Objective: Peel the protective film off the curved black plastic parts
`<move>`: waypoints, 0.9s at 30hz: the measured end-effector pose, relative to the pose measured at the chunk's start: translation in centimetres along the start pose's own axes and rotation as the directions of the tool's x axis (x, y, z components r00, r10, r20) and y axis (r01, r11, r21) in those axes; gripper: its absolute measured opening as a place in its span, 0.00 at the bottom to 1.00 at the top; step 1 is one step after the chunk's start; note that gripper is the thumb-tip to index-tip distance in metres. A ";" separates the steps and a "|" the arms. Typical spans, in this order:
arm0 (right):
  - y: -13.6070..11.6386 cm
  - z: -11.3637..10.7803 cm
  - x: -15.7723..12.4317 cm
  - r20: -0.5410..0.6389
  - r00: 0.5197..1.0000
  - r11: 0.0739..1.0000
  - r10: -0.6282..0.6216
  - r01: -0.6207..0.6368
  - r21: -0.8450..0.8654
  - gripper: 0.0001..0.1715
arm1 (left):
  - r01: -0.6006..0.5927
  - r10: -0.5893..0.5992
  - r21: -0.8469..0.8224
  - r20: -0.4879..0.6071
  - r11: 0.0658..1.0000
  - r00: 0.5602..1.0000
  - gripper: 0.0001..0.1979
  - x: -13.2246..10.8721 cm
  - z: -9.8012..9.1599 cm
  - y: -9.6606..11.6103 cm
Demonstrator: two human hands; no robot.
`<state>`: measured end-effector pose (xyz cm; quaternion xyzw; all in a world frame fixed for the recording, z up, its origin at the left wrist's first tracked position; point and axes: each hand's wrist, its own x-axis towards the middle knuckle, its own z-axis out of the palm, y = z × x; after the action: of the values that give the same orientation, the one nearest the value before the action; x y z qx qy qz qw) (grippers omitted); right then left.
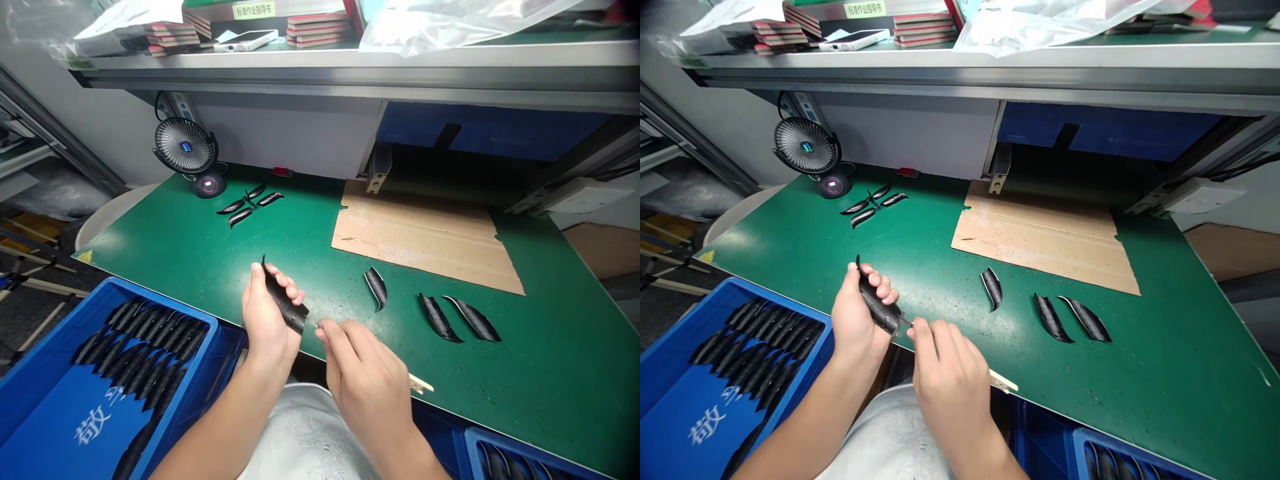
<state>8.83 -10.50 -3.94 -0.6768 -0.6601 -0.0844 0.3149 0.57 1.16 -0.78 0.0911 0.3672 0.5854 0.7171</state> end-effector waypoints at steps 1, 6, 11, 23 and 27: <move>0.2 0.0 -0.2 -0.059 0.997 0.999 -0.048 0.049 0.014 0.09 | 0.087 -0.089 -0.066 -0.031 0.994 0.996 0.12 0.5 -0.1 0.2; 0.2 0.1 0.0 -0.146 0.944 0.835 0.297 -0.183 0.518 0.13 | 0.422 -0.463 -0.362 -0.031 0.831 0.886 0.13 1.7 -0.5 0.6; -0.3 2.3 1.6 0.461 0.747 0.392 0.479 -0.652 0.650 0.14 | 0.220 -0.218 -0.027 0.065 0.975 0.974 0.07 1.6 -1.1 -2.0; 13.7 5.3 -4.4 0.096 0.726 0.732 0.681 -0.679 -0.053 0.17 | -0.263 0.092 0.786 0.256 0.559 0.962 0.06 12.8 -6.7 -7.0; 14.4 4.7 -4.3 0.108 0.791 0.798 0.602 -0.599 -0.059 0.14 | -0.315 0.078 0.819 0.318 0.480 0.945 0.09 11.6 -5.2 -6.3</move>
<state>20.58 -10.54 -14.47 -0.8585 -0.4281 0.0538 0.2772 2.65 8.22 -12.93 0.5459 0.5075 0.3883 0.5419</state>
